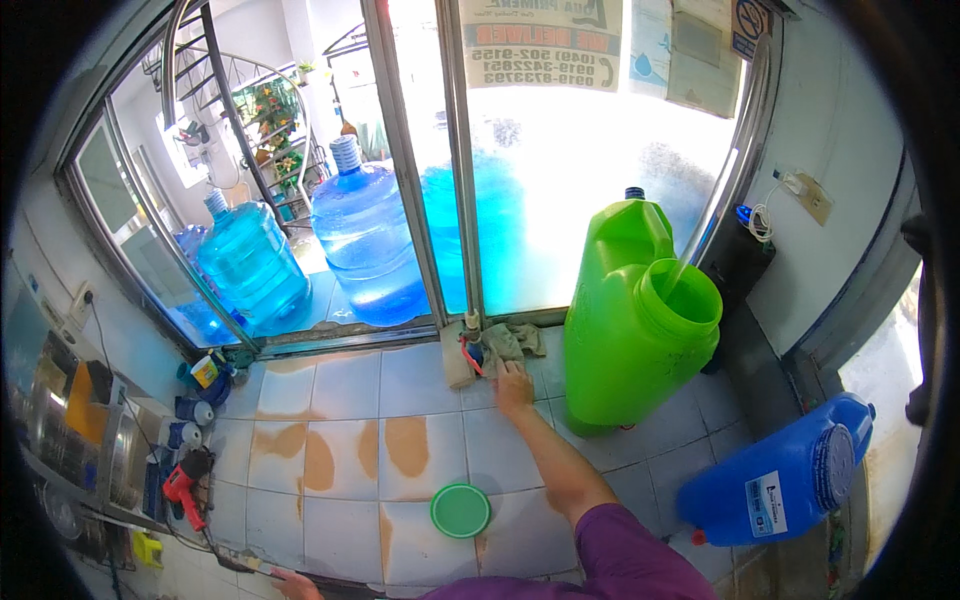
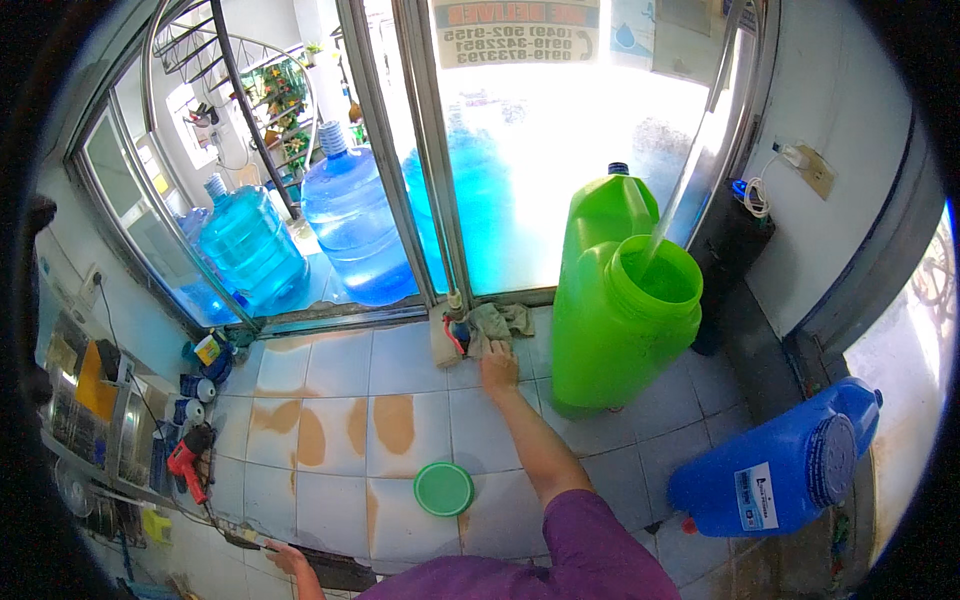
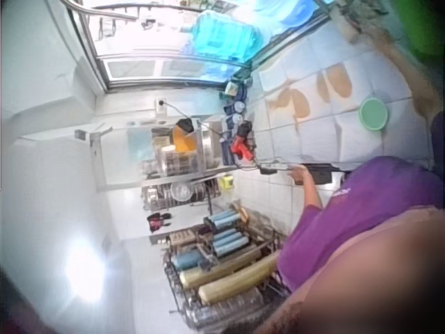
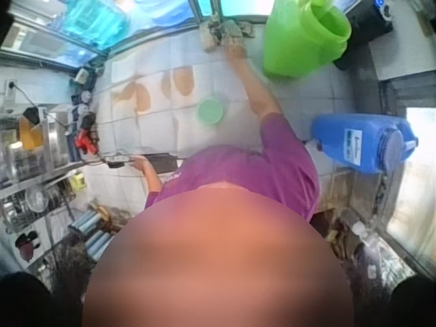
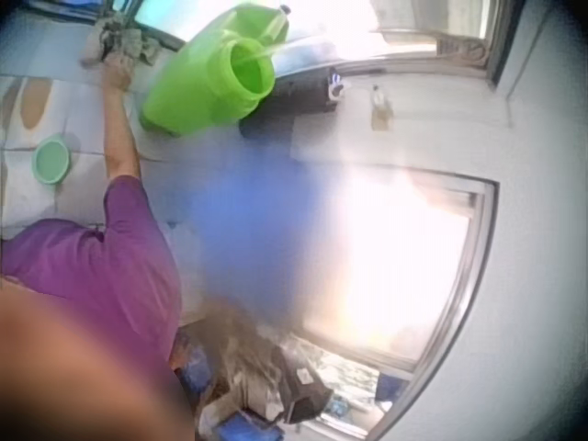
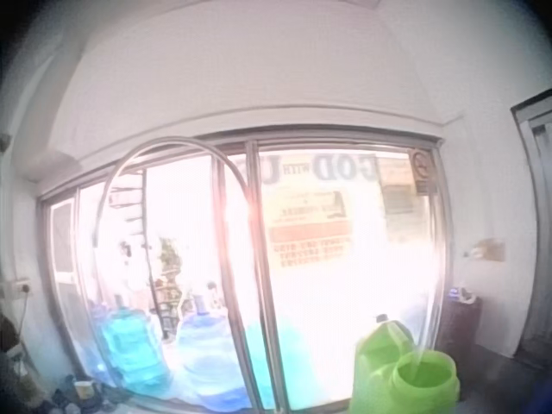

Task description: The person uses a heat gun to shrink plastic seals onto the openings of large green and blue water containers. They wipe the tiled floor with a cloth, pour water between containers, and repeatedly apply heat to the sealed rims.

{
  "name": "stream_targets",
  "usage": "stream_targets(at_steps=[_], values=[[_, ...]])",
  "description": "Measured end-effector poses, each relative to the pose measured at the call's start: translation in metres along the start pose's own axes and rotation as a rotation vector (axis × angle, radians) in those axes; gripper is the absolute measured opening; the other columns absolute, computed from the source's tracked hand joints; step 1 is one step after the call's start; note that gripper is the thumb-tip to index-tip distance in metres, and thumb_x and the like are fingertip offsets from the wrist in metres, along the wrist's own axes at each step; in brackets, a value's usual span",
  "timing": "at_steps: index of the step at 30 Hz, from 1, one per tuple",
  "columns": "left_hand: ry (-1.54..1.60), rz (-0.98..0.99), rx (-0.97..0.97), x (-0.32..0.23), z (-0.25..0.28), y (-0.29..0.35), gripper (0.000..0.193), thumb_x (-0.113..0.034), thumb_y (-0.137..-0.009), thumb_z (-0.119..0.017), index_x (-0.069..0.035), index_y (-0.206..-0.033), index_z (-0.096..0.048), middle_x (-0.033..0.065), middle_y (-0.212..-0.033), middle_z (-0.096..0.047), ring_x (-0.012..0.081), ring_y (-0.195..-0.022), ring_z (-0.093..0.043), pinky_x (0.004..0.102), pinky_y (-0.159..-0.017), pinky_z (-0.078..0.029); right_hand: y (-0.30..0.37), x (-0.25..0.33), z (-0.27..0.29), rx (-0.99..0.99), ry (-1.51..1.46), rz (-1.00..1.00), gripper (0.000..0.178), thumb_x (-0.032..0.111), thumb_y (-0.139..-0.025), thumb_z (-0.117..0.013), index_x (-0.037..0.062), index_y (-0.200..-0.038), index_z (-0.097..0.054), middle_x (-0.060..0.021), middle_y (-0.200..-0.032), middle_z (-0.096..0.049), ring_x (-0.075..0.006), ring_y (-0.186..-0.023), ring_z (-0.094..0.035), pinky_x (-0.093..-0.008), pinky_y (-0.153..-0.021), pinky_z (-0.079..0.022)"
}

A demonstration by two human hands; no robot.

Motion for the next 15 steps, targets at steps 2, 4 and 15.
stream_targets(at_steps=[2, 4, 15], values=[[-0.016, -0.075, -0.081, -0.009, 0.024, 0.013, 0.104, -0.079, -0.097, -0.025, 0.008, -0.154, -0.031, 0.0381, -0.14, -0.052, 0.0524, -0.13, -0.051, 0.0569, -0.108, -0.041, 0.003, -0.002, -0.001, -0.051, -0.046, 0.053, 0.033, 0.027, -0.089, -0.069, 0.0042, -0.112, -0.064, -0.014, -0.118, -0.065, -0.0363, -0.116, -0.059, -0.0499, -0.094, -0.049], [0.013, -0.208, -0.145, -0.028, 0.044, 0.028, 0.097, -0.073, -0.101, -0.027, 0.007, -0.154, -0.032, 0.0364, -0.141, -0.052, 0.0505, -0.132, -0.051, 0.0557, -0.109, -0.041, 0.022, -0.009, 0.012, -0.057, -0.097, 0.027, 0.026, 0.027, -0.091, -0.065, 0.0038, -0.104, -0.064, -0.0171, -0.11, -0.067, -0.0391, -0.109, -0.062, -0.051, -0.091, -0.05], [0.323, -0.753, -0.015, -0.22, 0.044, 0.112, 0.08, -0.058, -0.107, -0.029, 0.006, -0.154, -0.035, 0.0305, -0.154, -0.042, 0.0451, -0.142, -0.042, 0.0508, -0.118, -0.031, 0.122, -0.008, 0.198, 0.147, -0.496, -0.011, 0.035, 0.031, -0.101, -0.057, -0.0027, -0.103, -0.048, -0.0335, -0.083, -0.065, -0.0539, -0.082, -0.064, -0.0596, -0.074, -0.05]])
Point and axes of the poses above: each hand's wrist, its own y-axis away from the middle knuckle, its own z-axis out of the back of the hand, x = y × z, the point moved 10 cm from there along -y, towards the middle knuckle
